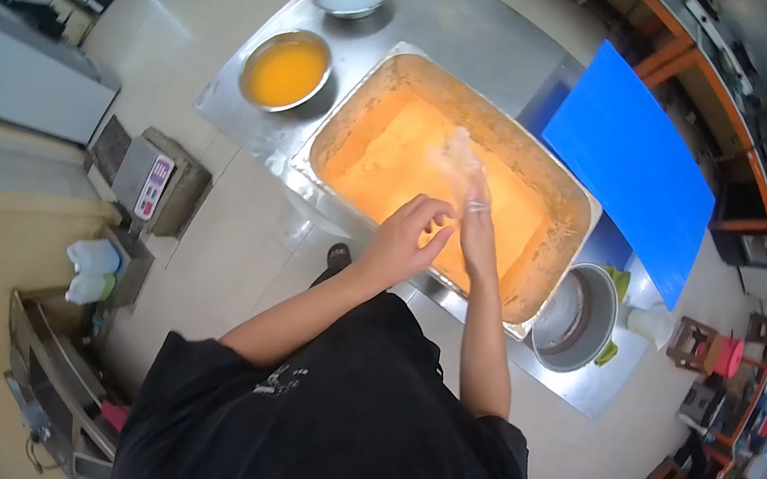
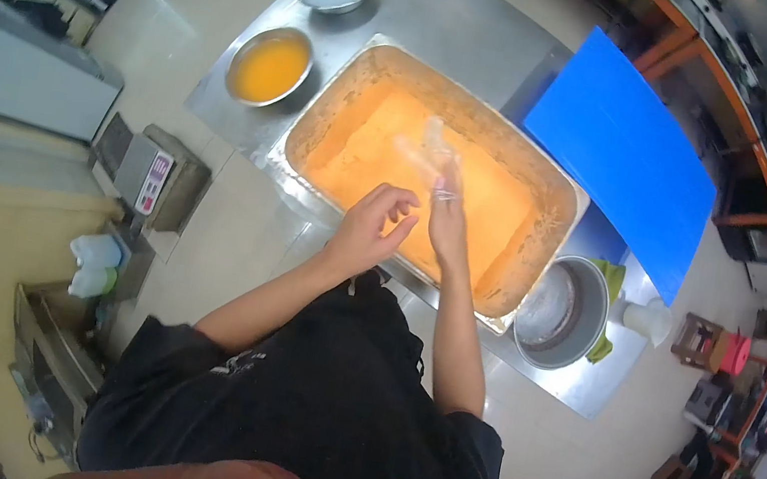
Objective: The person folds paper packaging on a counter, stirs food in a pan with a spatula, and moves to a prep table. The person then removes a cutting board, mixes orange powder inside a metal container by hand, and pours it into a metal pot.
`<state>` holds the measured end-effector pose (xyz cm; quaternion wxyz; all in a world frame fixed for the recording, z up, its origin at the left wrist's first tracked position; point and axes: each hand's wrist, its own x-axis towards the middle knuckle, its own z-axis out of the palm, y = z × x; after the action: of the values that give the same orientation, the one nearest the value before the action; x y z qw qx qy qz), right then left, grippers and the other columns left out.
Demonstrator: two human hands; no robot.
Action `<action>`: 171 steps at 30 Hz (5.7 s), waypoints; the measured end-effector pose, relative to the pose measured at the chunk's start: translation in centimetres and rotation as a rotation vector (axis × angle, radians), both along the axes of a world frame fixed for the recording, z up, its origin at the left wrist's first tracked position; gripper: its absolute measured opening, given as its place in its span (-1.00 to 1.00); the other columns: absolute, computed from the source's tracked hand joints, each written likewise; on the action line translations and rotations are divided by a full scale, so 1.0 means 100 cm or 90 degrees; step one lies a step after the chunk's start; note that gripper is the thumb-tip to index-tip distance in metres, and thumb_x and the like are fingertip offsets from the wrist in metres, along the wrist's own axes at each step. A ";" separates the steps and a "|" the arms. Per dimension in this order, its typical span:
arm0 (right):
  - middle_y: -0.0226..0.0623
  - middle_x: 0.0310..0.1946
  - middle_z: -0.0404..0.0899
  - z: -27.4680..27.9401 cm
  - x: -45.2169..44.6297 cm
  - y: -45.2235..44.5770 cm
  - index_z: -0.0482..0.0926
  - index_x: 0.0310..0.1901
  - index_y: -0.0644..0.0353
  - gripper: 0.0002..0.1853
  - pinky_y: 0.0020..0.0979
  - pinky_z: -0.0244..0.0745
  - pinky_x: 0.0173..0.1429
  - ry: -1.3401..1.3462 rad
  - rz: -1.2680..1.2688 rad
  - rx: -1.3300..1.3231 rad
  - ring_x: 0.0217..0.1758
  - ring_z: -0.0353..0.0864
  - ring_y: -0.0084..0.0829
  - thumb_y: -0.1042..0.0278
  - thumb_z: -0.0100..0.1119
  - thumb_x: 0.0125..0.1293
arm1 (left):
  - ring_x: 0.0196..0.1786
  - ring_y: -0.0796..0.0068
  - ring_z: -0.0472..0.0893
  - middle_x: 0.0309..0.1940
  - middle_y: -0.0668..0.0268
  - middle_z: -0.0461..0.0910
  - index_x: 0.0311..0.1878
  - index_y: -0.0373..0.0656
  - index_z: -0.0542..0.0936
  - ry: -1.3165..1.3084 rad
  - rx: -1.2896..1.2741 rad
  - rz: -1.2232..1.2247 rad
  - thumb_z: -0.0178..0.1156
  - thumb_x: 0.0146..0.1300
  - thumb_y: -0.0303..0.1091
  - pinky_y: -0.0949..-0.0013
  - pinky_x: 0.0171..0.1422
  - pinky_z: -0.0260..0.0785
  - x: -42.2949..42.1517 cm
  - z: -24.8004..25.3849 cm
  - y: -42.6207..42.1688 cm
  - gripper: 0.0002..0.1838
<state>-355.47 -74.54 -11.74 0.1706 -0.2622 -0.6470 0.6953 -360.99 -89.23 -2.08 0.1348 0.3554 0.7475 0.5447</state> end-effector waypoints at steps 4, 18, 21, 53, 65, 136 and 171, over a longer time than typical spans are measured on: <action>-0.17 0.22 0.46 0.036 -0.005 -0.036 0.17 0.46 0.15 -0.22 -0.25 0.44 0.22 0.109 0.008 -0.469 0.06 0.53 -0.39 -0.34 -0.50 0.51 | -0.18 0.12 0.57 -0.23 0.15 0.55 -0.10 -0.21 0.53 0.071 0.026 0.064 0.23 0.19 -0.51 0.24 -0.11 0.45 -0.006 -0.040 0.013 -0.79; -0.20 0.40 0.28 0.022 -0.047 -0.004 0.34 0.31 0.22 -0.54 -0.34 0.20 0.44 0.257 -0.061 0.050 0.42 0.29 -0.34 0.30 0.14 0.45 | -0.22 0.20 0.60 -0.33 0.14 0.54 -0.27 -0.32 0.51 -0.023 0.100 -0.019 0.20 0.25 -0.57 0.33 -0.11 0.45 -0.021 -0.056 0.023 -0.94; -0.13 0.41 0.26 0.022 -0.063 0.009 0.37 0.29 0.23 -0.56 -0.31 0.15 0.47 0.230 0.000 0.086 0.45 0.25 -0.29 0.23 0.09 0.47 | -0.22 0.20 0.59 -0.33 0.14 0.53 -0.27 -0.32 0.50 -0.065 0.126 -0.041 0.21 0.24 -0.56 0.30 -0.07 0.42 -0.027 -0.060 0.023 -0.93; -0.40 -0.26 0.60 0.005 0.168 0.450 0.51 -0.16 0.06 -0.69 -0.49 0.39 -0.47 0.314 -0.504 -0.356 -0.36 0.49 -0.47 -0.01 -0.01 0.49 | 0.04 0.43 0.56 0.01 0.29 0.54 0.14 -0.14 0.47 -0.355 0.241 0.441 0.05 0.45 -0.32 0.33 0.13 0.44 -0.142 -0.081 -0.160 -0.73; -0.42 -0.18 0.64 0.143 -0.160 0.289 0.56 0.05 0.03 -0.67 -0.46 0.47 -0.34 0.232 -0.125 -0.306 -0.30 0.55 -0.50 0.00 0.11 0.45 | 0.32 0.19 0.42 0.30 0.10 0.36 0.44 -0.08 0.22 -0.485 0.396 0.467 -0.05 0.49 -0.16 0.12 0.29 0.39 -0.218 -0.078 -0.193 -0.48; -0.10 0.19 0.48 -0.114 0.106 0.051 0.42 0.22 0.34 -0.47 -0.33 0.31 0.30 -0.185 -0.392 0.141 0.22 0.43 -0.29 0.03 0.05 0.48 | -0.36 0.86 0.41 -0.42 0.56 0.48 -0.24 -0.13 0.46 -0.147 -0.025 -0.210 0.20 0.39 -0.37 0.68 -0.30 0.20 -0.286 0.193 0.000 -0.88; 0.01 0.43 0.24 -0.129 0.067 0.162 0.27 0.42 0.16 -0.34 -0.20 0.15 0.51 -0.570 -0.261 0.632 0.47 0.25 -0.04 -0.12 -0.05 0.46 | -0.29 0.41 0.44 -0.36 0.22 0.47 0.27 -0.26 0.39 -0.201 -0.168 0.168 -0.07 0.53 -0.29 0.38 -0.10 0.33 -0.142 -0.073 -0.063 -0.64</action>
<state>-348.73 -58.37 -24.62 0.1148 -0.5314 -0.8337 0.0967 -375.24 -95.50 -9.40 0.2232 0.1441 0.8218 0.5041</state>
